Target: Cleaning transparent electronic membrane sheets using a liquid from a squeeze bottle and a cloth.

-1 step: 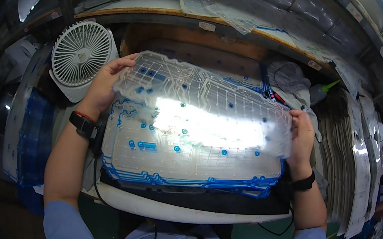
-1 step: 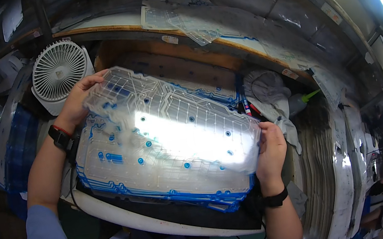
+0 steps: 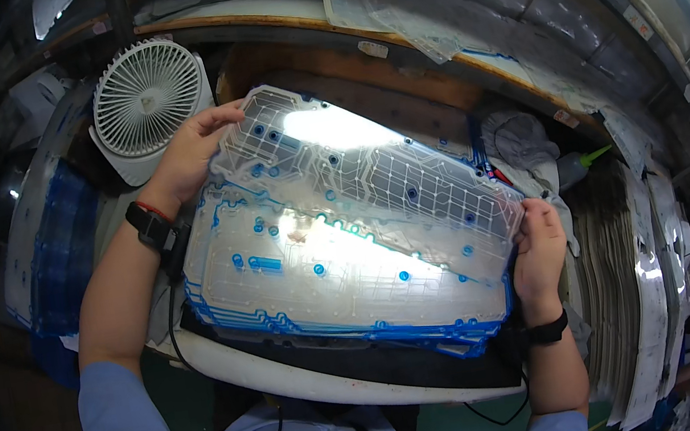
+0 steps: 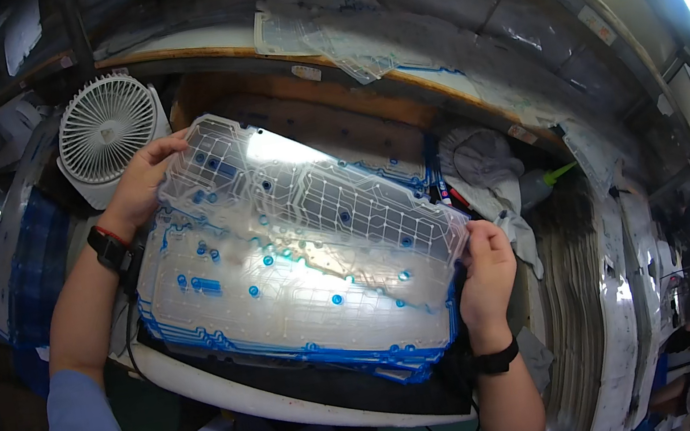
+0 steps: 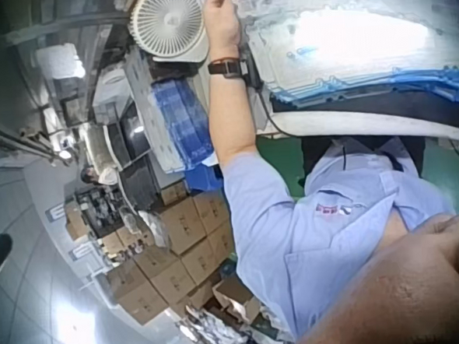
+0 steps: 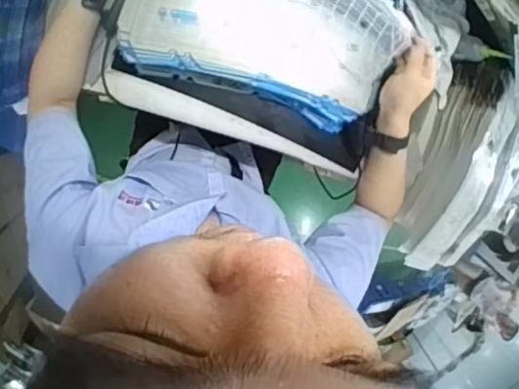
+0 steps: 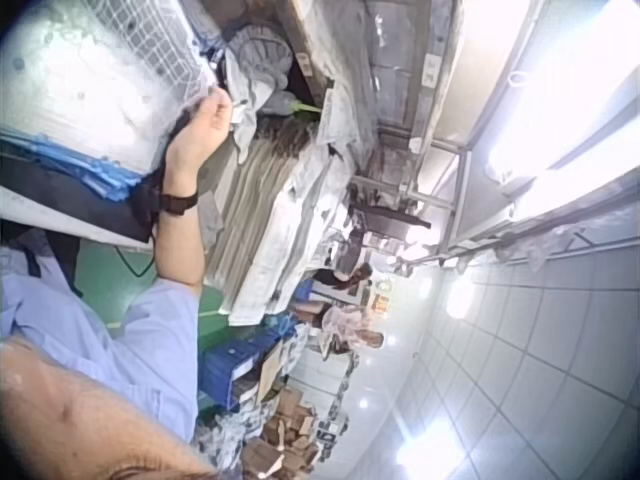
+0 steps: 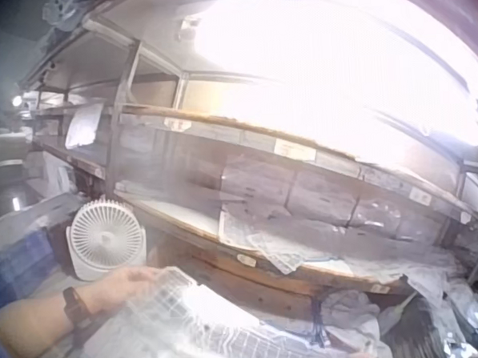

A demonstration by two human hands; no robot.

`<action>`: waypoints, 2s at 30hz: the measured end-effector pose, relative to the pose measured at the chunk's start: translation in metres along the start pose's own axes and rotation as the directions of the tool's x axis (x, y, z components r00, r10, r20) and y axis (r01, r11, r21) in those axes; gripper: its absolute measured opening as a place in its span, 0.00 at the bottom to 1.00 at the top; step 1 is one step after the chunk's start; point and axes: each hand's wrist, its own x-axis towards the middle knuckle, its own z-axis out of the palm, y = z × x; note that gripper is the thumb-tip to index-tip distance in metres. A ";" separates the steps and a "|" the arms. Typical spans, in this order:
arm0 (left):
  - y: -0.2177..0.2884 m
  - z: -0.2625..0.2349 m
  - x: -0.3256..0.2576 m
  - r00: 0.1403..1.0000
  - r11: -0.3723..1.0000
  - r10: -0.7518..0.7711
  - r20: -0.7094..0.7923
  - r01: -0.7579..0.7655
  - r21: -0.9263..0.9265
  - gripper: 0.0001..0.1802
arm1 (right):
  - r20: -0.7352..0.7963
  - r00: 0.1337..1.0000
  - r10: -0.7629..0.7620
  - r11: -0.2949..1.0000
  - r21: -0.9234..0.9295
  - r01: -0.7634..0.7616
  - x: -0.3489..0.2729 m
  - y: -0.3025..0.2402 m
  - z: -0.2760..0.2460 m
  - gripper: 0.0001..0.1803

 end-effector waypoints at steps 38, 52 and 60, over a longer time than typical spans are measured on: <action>0.008 -0.001 -0.001 0.981 0.980 -0.195 0.001 0.194 -0.041 0.21 | 0.319 0.946 -0.061 0.742 -0.619 0.256 -0.004 -0.002 0.017 0.09; 0.009 -0.002 -0.003 0.944 0.907 -0.294 0.148 0.226 0.355 0.16 | 0.034 0.995 -0.093 0.938 -0.332 0.099 -0.006 -0.004 0.016 0.08; 0.022 0.015 -0.011 0.940 0.960 -0.260 0.220 0.228 0.161 0.26 | 0.042 0.994 -0.099 0.938 -0.329 0.107 -0.005 0.000 0.013 0.09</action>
